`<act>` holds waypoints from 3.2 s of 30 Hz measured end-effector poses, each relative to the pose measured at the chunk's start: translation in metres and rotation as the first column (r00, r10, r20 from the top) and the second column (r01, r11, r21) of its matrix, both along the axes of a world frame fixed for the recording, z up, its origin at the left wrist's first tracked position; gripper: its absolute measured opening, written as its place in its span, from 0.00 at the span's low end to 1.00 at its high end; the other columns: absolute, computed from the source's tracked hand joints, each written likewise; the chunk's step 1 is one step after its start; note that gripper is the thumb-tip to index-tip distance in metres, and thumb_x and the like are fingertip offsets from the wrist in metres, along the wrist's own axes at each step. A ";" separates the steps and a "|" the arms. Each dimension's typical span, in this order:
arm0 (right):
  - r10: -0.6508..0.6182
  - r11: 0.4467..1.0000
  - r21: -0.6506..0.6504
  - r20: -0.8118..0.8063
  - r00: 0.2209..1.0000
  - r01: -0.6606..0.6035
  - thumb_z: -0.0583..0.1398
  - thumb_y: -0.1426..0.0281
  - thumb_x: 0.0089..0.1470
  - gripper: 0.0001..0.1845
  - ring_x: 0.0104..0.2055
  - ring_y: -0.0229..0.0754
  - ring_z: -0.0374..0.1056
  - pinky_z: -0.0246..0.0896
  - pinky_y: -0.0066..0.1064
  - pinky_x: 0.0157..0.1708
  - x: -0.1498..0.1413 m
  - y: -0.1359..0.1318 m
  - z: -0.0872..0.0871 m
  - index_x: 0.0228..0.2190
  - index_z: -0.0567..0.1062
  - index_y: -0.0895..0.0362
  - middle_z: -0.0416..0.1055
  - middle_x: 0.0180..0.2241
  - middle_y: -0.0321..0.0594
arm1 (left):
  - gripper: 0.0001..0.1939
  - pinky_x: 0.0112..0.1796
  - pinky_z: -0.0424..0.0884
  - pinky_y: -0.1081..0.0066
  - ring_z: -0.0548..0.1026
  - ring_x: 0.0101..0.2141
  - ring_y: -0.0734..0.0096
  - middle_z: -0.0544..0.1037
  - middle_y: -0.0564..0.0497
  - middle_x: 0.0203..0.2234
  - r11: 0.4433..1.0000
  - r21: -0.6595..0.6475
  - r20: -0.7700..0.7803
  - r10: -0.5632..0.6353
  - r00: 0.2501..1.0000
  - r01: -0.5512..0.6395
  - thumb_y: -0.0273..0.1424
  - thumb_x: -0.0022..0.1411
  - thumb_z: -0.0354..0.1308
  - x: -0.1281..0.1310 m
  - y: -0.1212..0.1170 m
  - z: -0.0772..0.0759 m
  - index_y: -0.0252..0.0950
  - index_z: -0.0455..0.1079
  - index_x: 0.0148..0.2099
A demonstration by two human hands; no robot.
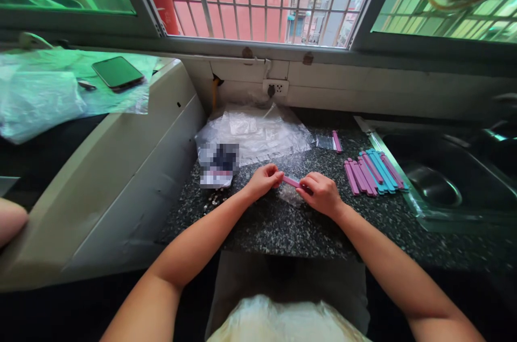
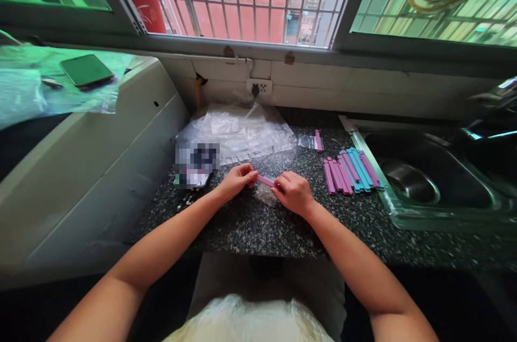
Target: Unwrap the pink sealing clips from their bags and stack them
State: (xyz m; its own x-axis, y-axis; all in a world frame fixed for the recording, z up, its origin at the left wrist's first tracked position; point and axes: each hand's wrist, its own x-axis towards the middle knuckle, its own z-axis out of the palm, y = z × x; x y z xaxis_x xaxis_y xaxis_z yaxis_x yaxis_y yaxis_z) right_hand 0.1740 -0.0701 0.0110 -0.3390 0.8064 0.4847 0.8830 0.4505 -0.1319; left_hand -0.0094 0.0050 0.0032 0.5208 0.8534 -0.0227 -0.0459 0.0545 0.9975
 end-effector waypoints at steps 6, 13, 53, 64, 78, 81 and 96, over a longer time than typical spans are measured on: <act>0.004 1.000 0.031 -0.019 1.000 -0.003 0.55 0.65 0.54 0.10 0.30 0.39 0.63 0.55 0.29 0.33 -0.001 0.000 0.000 0.25 0.71 0.56 0.69 0.25 0.39 | 0.24 0.21 0.59 0.76 0.63 0.16 0.81 0.66 0.58 0.14 0.998 -0.059 0.012 0.003 1.000 -0.002 0.50 0.42 0.61 -0.001 0.000 0.004 0.35 0.59 0.23; -0.018 0.999 0.038 -0.037 0.999 0.020 0.55 0.65 0.54 0.10 0.30 0.39 0.63 0.55 0.29 0.33 0.000 0.001 -0.001 0.25 0.71 0.56 0.68 0.25 0.39 | 0.27 0.19 0.59 0.75 0.64 0.16 0.79 0.69 0.54 0.16 0.972 -0.234 0.034 0.012 0.999 -0.004 0.56 0.49 0.51 -0.001 0.003 0.003 0.34 0.61 0.25; 0.215 0.972 0.107 -0.020 0.976 -0.211 0.52 0.67 0.54 0.13 0.21 0.33 0.56 0.49 0.26 0.25 -0.003 0.000 -0.005 0.20 0.64 0.56 0.61 0.16 0.33 | 0.26 0.16 0.40 0.77 0.45 0.12 0.86 0.50 0.62 0.09 0.972 -0.220 0.024 -0.085 0.996 0.089 0.53 0.52 0.50 0.004 -0.012 0.008 0.35 0.55 0.21; 0.180 0.971 0.161 -0.006 0.984 -0.177 0.53 0.69 0.52 0.11 0.20 0.33 0.57 0.50 0.25 0.24 0.000 0.002 -0.004 0.20 0.64 0.56 0.62 0.16 0.33 | 0.26 0.20 0.51 0.76 0.57 0.17 0.82 0.60 0.58 0.15 0.984 -0.003 -0.009 -0.179 0.984 0.179 0.54 0.47 0.55 0.000 -0.008 0.005 0.33 0.60 0.23; 0.179 0.963 0.212 -0.047 0.983 -0.166 0.54 0.70 0.50 0.09 0.20 0.33 0.59 0.52 0.25 0.24 -0.001 0.001 -0.002 0.20 0.65 0.55 0.63 0.16 0.32 | 0.22 0.28 0.60 0.76 0.64 0.24 0.81 0.67 0.58 0.21 0.982 -0.036 0.155 -0.176 0.972 0.184 0.35 0.38 0.69 0.005 -0.007 0.003 0.32 0.65 0.34; 0.188 0.959 0.223 -0.038 0.981 -0.175 0.54 0.70 0.50 0.09 0.20 0.33 0.59 0.52 0.25 0.24 -0.001 0.001 -0.003 0.20 0.65 0.56 0.64 0.16 0.32 | 0.23 0.29 0.61 0.76 0.65 0.24 0.81 0.68 0.57 0.21 0.976 -0.065 0.144 -0.197 0.970 0.208 0.35 0.38 0.69 0.004 -0.008 0.004 0.32 0.67 0.36; 0.150 0.958 0.266 -0.144 0.978 -0.108 0.55 0.70 0.53 0.07 0.21 0.33 0.61 0.56 0.25 0.23 0.006 0.002 0.009 0.24 0.68 0.56 0.68 0.19 0.34 | 0.19 0.27 0.60 0.76 0.65 0.22 0.81 0.70 0.57 0.19 0.997 -0.048 0.084 -0.057 0.995 0.061 0.34 0.35 0.70 -0.004 0.001 0.010 0.31 0.69 0.29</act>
